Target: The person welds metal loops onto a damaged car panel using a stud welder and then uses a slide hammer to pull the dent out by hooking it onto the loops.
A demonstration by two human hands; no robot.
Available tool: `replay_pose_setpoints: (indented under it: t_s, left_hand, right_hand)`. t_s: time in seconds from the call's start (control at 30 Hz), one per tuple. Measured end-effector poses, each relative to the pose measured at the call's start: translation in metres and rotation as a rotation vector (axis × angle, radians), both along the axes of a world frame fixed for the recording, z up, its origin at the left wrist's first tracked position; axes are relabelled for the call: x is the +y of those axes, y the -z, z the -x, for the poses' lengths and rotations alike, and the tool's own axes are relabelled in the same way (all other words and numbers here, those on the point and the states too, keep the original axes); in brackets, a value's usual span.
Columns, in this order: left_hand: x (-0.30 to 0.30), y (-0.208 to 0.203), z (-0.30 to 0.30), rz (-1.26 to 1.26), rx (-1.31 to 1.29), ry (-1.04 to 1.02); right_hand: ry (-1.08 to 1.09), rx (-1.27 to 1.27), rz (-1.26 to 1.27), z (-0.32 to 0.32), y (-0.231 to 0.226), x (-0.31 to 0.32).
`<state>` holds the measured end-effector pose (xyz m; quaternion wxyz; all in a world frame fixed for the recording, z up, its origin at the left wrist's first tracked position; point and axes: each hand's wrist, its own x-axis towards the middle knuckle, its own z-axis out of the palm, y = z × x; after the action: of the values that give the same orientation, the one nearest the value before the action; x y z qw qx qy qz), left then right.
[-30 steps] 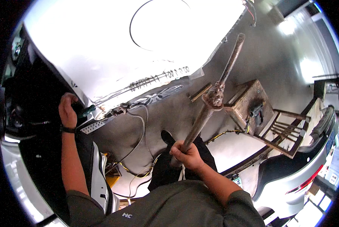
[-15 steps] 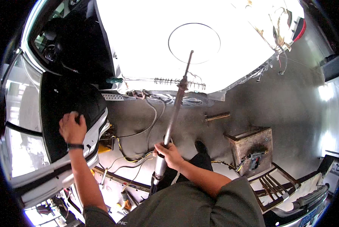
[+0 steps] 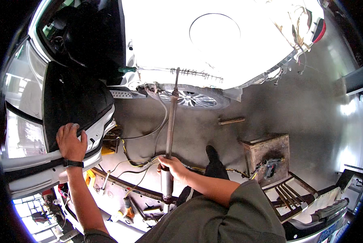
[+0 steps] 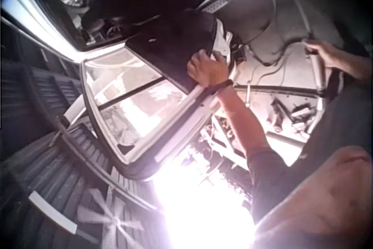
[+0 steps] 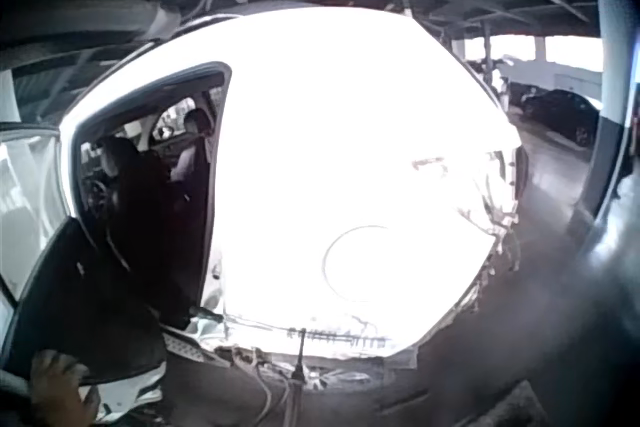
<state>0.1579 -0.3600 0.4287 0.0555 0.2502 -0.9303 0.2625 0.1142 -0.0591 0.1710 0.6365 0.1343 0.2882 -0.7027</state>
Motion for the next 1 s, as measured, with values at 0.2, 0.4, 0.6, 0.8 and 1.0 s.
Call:
replay_pose_setpoints:
  t_s: [0.2,0.4,0.6,0.8,1.0]
  left_hand:
    - [-0.008,0.006,-0.022,-0.014,0.027,0.08]
    - [-0.014,0.003,-0.041,-0.046,0.074,0.142]
    - [-0.014,-0.003,-0.055,-0.062,0.085,0.201]
    - [0.01,0.022,-0.087,-0.278,0.141,0.257]
    - [0.04,0.019,-0.161,-0.377,0.163,0.134]
  right_hand:
    - [0.082,-0.071,0.039,-0.005,0.016,-0.015]
    - [0.078,-0.043,0.058,-0.002,0.015,-0.024]
    - [0.065,-0.068,0.054,-0.011,0.008,-0.026]
    - [0.097,-0.085,0.046,-0.017,0.0,-0.022]
    - [0.099,-0.029,0.039,-0.025,-0.062,-0.038]
